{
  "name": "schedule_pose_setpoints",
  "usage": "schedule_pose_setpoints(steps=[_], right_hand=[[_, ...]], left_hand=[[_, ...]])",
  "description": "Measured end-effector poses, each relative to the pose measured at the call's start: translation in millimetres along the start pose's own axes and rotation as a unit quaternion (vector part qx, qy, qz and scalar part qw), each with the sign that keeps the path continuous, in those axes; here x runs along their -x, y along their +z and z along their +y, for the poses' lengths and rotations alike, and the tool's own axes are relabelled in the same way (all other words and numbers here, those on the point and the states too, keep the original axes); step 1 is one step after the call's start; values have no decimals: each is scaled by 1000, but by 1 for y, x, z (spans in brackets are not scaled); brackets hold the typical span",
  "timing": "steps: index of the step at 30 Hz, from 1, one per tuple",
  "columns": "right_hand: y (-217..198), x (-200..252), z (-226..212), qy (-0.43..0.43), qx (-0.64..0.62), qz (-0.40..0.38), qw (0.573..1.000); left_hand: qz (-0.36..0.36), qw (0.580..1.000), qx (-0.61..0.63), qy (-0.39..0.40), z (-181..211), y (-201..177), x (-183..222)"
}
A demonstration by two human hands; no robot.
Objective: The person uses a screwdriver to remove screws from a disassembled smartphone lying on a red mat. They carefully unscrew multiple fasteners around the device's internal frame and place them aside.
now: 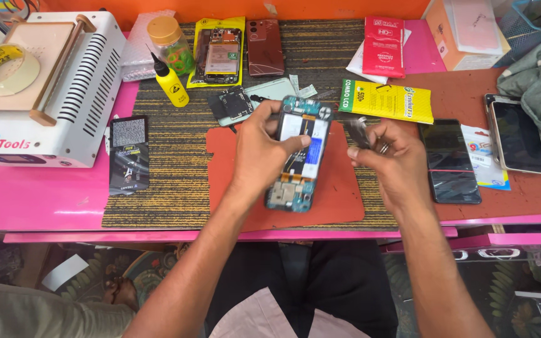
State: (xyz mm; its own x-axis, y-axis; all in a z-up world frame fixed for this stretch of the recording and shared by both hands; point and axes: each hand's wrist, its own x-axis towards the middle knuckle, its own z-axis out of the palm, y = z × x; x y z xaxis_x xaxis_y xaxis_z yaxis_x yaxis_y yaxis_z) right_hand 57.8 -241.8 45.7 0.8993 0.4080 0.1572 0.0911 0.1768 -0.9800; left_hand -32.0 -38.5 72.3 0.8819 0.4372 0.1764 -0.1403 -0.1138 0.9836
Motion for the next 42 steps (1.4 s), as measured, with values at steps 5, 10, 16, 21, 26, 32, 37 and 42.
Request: schedule_pose_setpoints(steps=[5,10,16,21,26,32,37,42], right_hand=[[-9,-3,9,81,-12,-2,997],[-7,-4,20,108,22,22,994],[-6,4,40,112,-40,31,992],[12,19,52,122,49,46,990],[39,30,46,130,117,50,983],[50,36,30,101,326,31,940],[54,38,28,5,345,24,938],[51,40,31,-1,346,10,938]], left_hand=[[-169,963,-209,-23,-6,-20,-14],[-279,872,-401,10,-14,-18,-30],[-208,871,-424,135,-38,-21,-23],[-166,931,-314,82,-53,-25,-22],[-174,944,-276,53,-57,-16,-38],[-154,927,-335,67,-61,-3,-42],[-144,928,-342,42,-58,-1,-45],[-110,935,-336,28,-57,1,-45]])
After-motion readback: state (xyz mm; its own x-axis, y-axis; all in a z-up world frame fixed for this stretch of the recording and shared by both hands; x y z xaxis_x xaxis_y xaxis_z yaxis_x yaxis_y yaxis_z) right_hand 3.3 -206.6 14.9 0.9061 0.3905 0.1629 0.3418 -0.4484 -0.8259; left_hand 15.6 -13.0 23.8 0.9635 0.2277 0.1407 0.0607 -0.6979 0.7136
